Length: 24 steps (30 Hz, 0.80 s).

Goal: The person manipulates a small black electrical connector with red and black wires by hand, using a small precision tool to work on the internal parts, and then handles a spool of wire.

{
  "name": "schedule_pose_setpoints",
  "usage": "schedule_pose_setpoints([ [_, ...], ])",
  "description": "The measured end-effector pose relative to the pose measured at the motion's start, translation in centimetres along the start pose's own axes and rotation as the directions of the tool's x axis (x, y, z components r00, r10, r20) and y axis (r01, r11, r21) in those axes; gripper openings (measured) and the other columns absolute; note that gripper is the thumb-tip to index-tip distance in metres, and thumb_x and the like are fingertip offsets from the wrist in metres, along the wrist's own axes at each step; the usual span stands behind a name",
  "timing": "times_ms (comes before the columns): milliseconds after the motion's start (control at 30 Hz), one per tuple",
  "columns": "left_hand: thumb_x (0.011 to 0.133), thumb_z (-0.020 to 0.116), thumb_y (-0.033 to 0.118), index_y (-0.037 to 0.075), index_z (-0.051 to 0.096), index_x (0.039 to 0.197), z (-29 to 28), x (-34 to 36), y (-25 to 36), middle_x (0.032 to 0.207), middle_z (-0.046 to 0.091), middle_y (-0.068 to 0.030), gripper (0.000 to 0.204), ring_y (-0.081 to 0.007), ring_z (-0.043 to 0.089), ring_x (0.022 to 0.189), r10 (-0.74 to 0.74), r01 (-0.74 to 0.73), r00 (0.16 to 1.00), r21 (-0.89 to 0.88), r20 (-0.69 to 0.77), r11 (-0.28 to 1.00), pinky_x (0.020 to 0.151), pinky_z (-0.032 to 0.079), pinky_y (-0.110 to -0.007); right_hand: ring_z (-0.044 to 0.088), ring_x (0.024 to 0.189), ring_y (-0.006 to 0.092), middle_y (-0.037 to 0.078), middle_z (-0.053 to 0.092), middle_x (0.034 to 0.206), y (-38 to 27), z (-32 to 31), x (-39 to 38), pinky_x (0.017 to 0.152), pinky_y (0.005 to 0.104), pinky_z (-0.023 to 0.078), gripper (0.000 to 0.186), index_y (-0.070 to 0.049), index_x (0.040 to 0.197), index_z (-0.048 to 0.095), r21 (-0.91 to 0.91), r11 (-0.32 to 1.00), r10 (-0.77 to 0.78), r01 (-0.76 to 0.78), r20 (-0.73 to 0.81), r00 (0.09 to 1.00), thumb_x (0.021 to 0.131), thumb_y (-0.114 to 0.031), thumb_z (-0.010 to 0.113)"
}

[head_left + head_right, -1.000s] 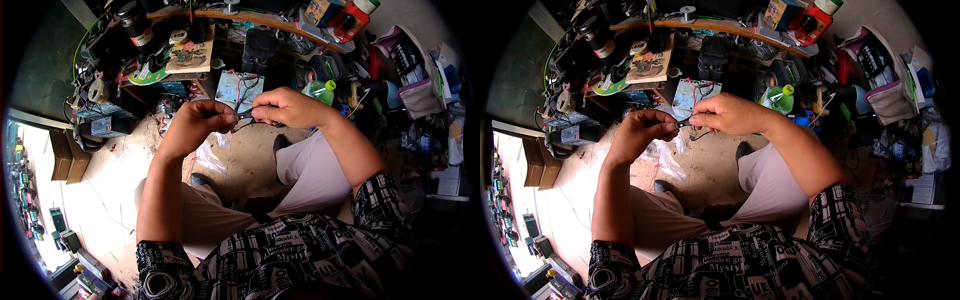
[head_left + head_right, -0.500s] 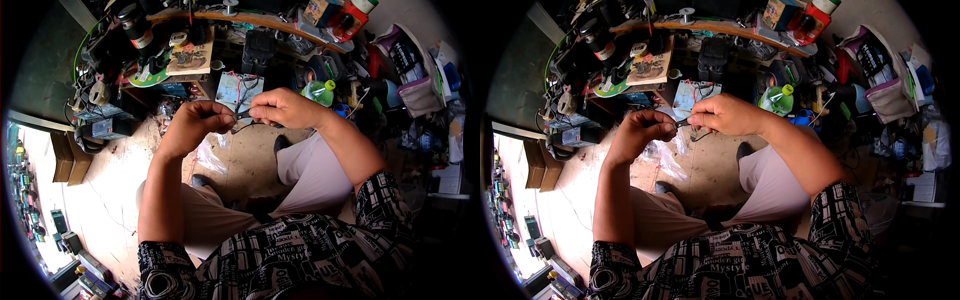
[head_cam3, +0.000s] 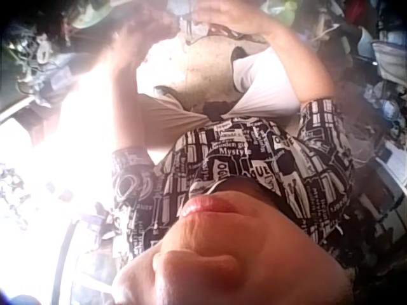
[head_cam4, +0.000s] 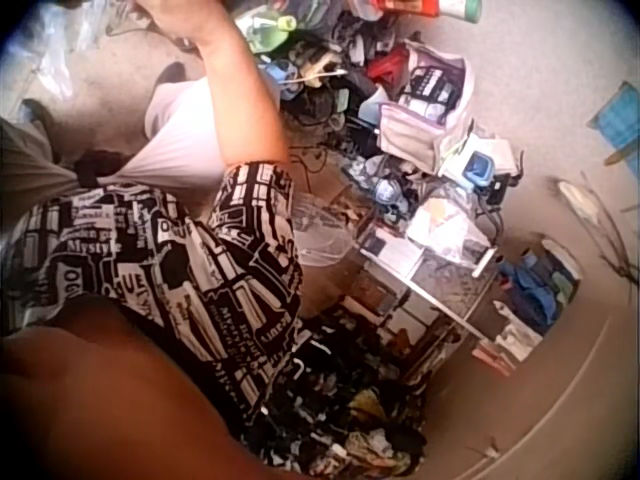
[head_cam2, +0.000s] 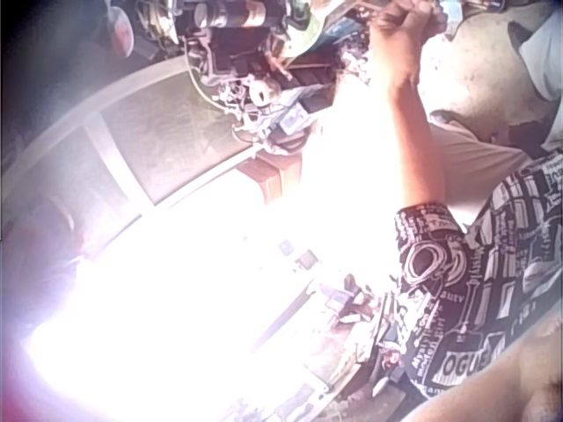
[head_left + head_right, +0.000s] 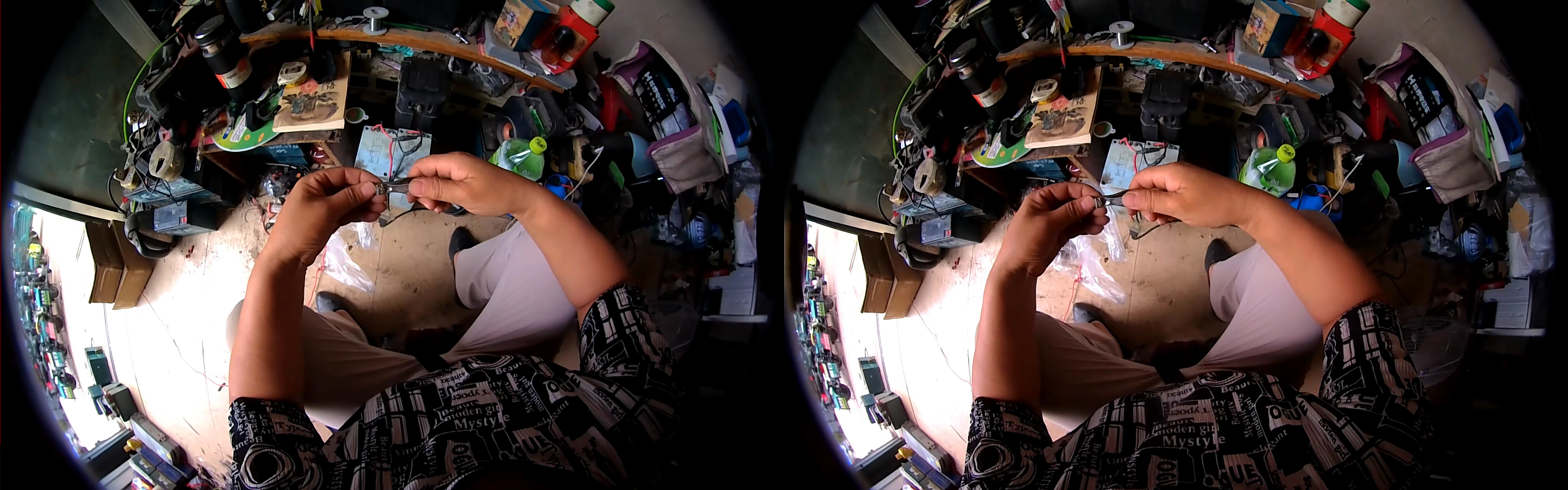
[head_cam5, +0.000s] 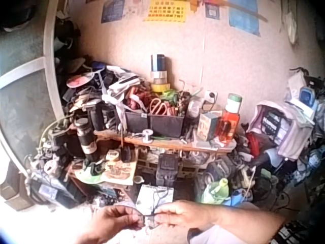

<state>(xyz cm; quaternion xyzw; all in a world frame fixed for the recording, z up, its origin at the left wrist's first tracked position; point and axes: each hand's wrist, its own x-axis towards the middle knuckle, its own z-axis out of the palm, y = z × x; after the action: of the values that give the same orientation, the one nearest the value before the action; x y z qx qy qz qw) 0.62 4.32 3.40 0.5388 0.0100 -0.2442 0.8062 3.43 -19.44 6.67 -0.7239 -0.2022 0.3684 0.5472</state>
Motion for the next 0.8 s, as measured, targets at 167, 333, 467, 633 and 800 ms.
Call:
schedule_pose_setpoints([
  [167,0.089,0.061,0.010,0.001,0.064,0.096,0.07,0.04,0.18,0.083,0.067,-0.0085,0.011,-0.0170,0.065,0.077,-0.028,0.029,1.000,-0.044,0.010,0.999,0.073,0.055,-0.029,0.048,0.065,0.0047,-0.003,0.052,0.073,-0.02,-0.06,0.03,0.060,0.0204,0.042,0.027,-0.003,0.091,0.060,0.019,1.000,0.012,-0.012,-0.003,1.000,0.095,-0.030,0.055],
  [333,0.089,0.062,0.010,0.001,0.064,0.095,0.14,0.18,0.21,0.083,0.067,-0.0086,0.012,-0.0169,0.065,0.076,-0.043,0.043,0.999,-0.052,0.002,0.998,0.073,0.055,-0.029,0.048,0.066,0.0046,-0.004,0.052,0.073,0.01,-0.04,0.01,0.061,0.0202,0.042,0.028,-0.003,0.092,0.060,0.004,1.000,0.005,-0.005,-0.016,1.000,0.095,-0.030,0.055],
  [467,0.089,0.062,0.011,0.001,0.064,0.095,0.15,0.21,0.16,0.083,0.067,-0.0084,0.012,-0.0168,0.065,0.076,-0.050,0.050,0.999,-0.048,-0.005,0.998,0.073,0.055,-0.029,0.048,0.066,0.0046,-0.003,0.052,0.073,-0.05,0.07,0.05,0.061,0.0203,0.042,0.028,-0.003,0.095,0.060,-0.008,1.000,-0.003,0.003,-0.029,1.000,0.094,-0.031,0.057],
  [633,0.089,0.061,0.011,0.002,0.063,0.095,0.30,0.31,0.15,0.083,0.067,-0.0081,0.012,-0.0167,0.065,0.076,-0.047,0.047,0.999,-0.060,-0.010,0.997,0.073,0.055,-0.029,0.049,0.067,0.0047,-0.003,0.053,0.074,-0.21,0.15,-0.06,0.061,0.0205,0.042,0.029,-0.002,0.095,0.061,-0.030,1.000,-0.003,0.002,-0.044,0.999,0.093,-0.031,0.058],
  [800,0.089,0.061,0.011,0.002,0.063,0.093,0.26,0.25,0.19,0.083,0.067,-0.0077,0.010,-0.0167,0.065,0.077,-0.036,0.037,0.999,-0.042,0.008,0.998,0.074,0.054,-0.029,0.049,0.066,0.0055,-0.002,0.054,0.073,-0.72,0.09,-0.25,0.060,0.0215,0.040,0.025,0.000,0.096,0.060,-0.079,0.997,-0.006,0.004,-0.034,0.999,0.095,-0.025,0.056],
])
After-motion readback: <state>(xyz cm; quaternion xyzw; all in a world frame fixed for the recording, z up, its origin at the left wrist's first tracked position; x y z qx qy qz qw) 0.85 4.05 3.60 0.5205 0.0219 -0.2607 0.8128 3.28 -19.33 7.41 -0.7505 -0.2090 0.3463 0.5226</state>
